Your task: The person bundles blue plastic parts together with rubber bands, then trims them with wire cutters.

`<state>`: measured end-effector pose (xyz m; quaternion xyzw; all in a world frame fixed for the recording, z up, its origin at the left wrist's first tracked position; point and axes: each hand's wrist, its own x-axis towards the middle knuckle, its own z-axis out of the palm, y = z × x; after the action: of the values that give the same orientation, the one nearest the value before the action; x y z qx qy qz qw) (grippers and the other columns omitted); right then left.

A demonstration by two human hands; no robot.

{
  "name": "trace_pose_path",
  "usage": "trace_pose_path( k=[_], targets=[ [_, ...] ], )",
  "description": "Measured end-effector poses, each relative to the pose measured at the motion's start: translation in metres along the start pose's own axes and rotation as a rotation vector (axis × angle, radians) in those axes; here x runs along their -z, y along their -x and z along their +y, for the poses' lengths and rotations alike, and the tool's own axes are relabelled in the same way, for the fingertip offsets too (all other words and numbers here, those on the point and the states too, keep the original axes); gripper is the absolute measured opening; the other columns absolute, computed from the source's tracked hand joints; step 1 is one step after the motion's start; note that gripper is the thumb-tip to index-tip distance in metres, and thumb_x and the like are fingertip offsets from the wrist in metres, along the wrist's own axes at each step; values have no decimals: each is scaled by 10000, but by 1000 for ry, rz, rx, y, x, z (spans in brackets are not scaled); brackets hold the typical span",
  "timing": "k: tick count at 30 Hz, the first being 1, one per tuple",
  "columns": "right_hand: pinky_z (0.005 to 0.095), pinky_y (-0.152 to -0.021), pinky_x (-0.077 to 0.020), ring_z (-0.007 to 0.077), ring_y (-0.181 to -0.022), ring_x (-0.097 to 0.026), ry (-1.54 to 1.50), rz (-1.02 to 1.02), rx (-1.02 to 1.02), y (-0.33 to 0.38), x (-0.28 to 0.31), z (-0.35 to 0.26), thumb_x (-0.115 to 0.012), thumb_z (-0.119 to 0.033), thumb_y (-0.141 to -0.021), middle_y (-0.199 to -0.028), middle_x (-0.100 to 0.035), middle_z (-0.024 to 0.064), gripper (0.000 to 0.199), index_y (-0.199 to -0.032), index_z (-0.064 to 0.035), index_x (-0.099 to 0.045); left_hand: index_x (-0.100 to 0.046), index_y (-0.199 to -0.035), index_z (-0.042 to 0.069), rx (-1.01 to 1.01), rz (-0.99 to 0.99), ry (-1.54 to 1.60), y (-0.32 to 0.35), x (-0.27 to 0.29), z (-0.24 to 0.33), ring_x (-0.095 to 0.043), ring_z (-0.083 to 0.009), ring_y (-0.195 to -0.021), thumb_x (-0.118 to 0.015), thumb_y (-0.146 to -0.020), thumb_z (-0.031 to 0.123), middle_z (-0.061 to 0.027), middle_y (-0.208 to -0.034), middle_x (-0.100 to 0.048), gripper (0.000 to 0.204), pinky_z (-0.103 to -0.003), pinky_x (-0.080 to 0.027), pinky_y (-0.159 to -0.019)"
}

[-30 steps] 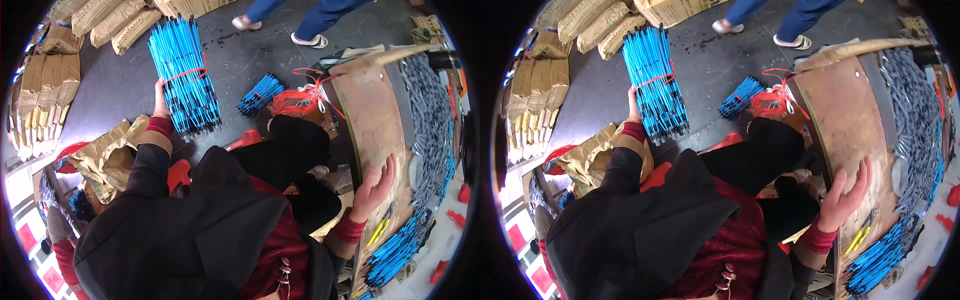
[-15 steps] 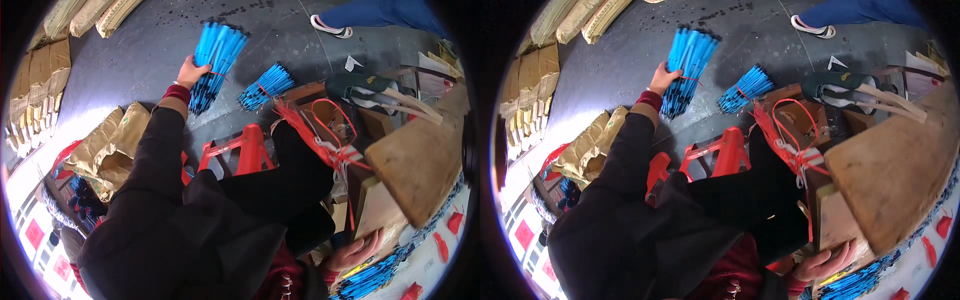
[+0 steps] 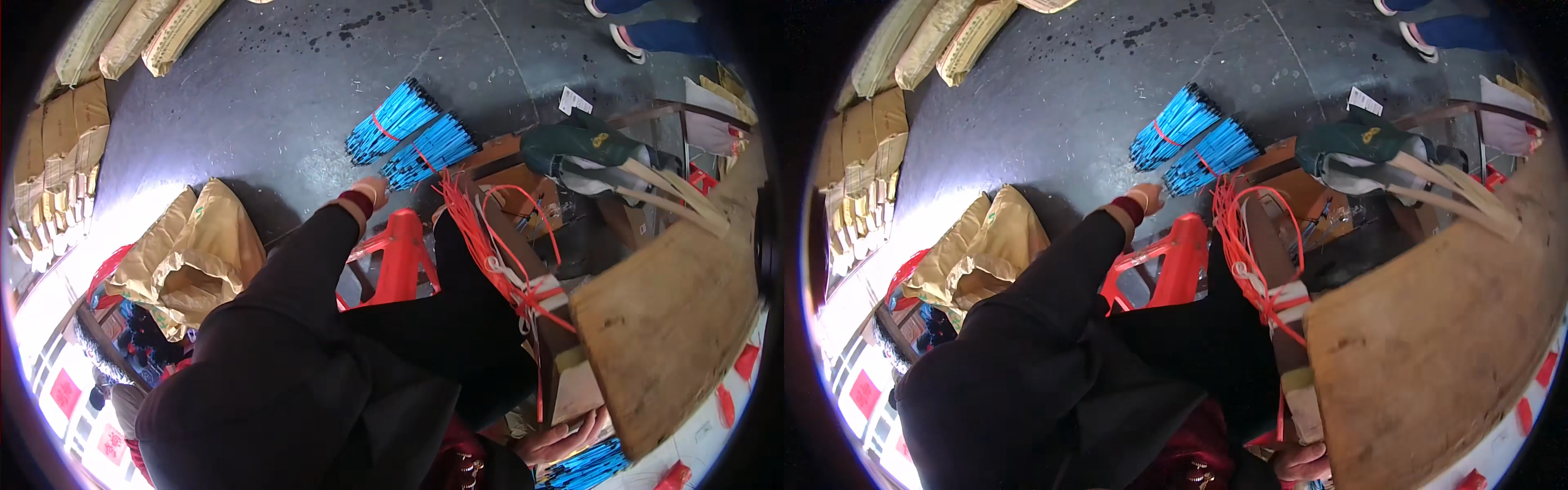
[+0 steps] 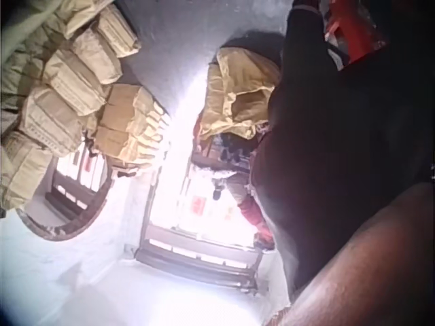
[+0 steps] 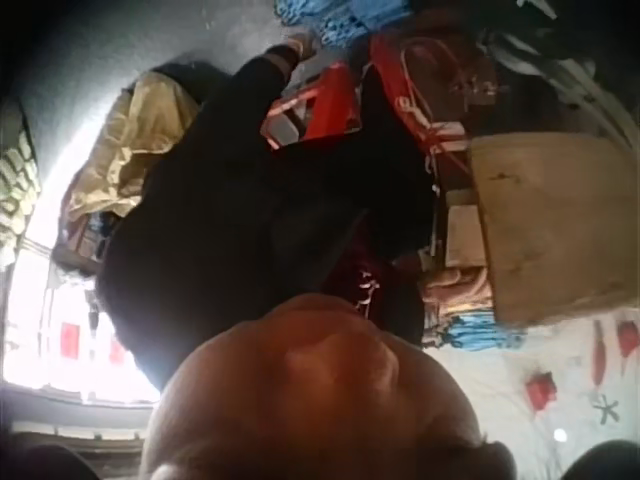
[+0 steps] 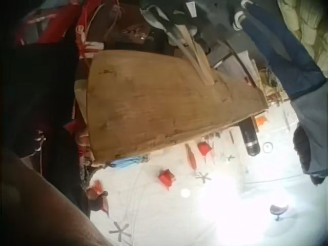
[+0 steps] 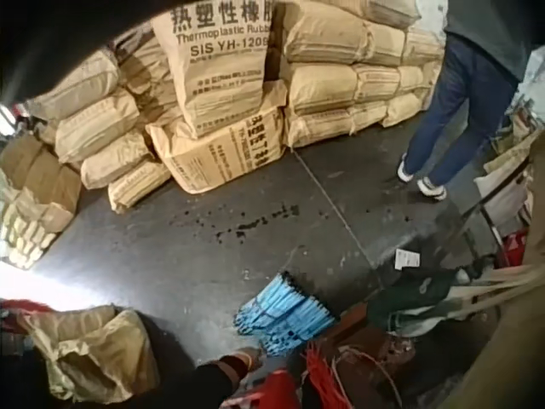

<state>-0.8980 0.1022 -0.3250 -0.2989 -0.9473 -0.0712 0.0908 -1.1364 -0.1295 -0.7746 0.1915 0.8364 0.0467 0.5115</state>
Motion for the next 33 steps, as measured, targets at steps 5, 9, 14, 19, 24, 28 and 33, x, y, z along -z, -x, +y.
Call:
trace_pose_path(
  k=[5, 9, 14, 19, 24, 28, 33],
  targets=[
    [464, -970, -325, 373, -1137, -448, -13, 109, 30, 14, 20, 9, -415, -235, -914, -1230, -496, 209, 386, -1148, 58, -508, -605, -1053, 51, -66, -18, 22, 97, -32, -6, -578, -351, -998, -574, -769, 315, -196, -1055, -612, 389, -411, -464, -860],
    [441, -951, -358, 370, -1108, -470, -127, 156, 77, 30, 37, 31, -482, -180, -893, -1200, -529, 180, 326, -1135, 34, -528, -615, -1029, 44, -75, 54, 120, 168, -57, -6, -582, -352, -985, -576, -755, 341, -197, -1024, -623, 405, -419, -461, -857],
    [420, -907, -408, 348, -1077, -500, -173, 295, 101, 62, 63, 71, -552, -177, -862, -1173, -549, 161, 308, -1113, 2, -548, -637, -1004, 61, -98, 130, 114, 257, -83, 4, -592, -351, -952, -547, -762, 368, -192, -984, -635, 401, -415, -465, -827],
    [405, -914, -408, 321, -1061, -516, -210, 381, 84, 75, 66, 134, -612, -257, -808, -1125, -567, 132, 324, -1050, -45, -573, -676, -931, 93, -63, 179, -57, 292, -103, -2, -614, -348, -913, -557, -765, 443, -181, -945, -647, 405, -409, -482, -789],
    [427, -938, -360, 285, -1098, -479, -311, 372, 23, 91, 66, 139, -604, -335, -801, -1161, -542, 124, 376, -1035, -43, -565, -650, -989, 83, 70, 347, -171, 367, -55, 49, -598, -354, -955, -584, -755, 435, -194, -962, -637, 428, -403, -474, -829],
    [426, -934, -351, 286, -1089, -476, -430, 460, 71, 90, 69, 145, -611, -306, -786, -1132, -541, 128, 346, -996, -37, -558, -657, -975, 88, -22, 412, -440, 338, -10, 57, -593, -352, -965, -582, -747, 401, -196, -969, -634, 395, -408, -471, -840],
    [431, -928, -349, 298, -1082, -475, -502, 452, 98, 95, 67, 144, -614, -261, -773, -1113, -540, 130, 317, -981, -30, -551, -677, -842, 47, -5, 551, -213, 350, -18, 7, -652, -303, -722, -579, -721, 270, -169, -781, -661, 272, -381, -512, -703]
  ],
)
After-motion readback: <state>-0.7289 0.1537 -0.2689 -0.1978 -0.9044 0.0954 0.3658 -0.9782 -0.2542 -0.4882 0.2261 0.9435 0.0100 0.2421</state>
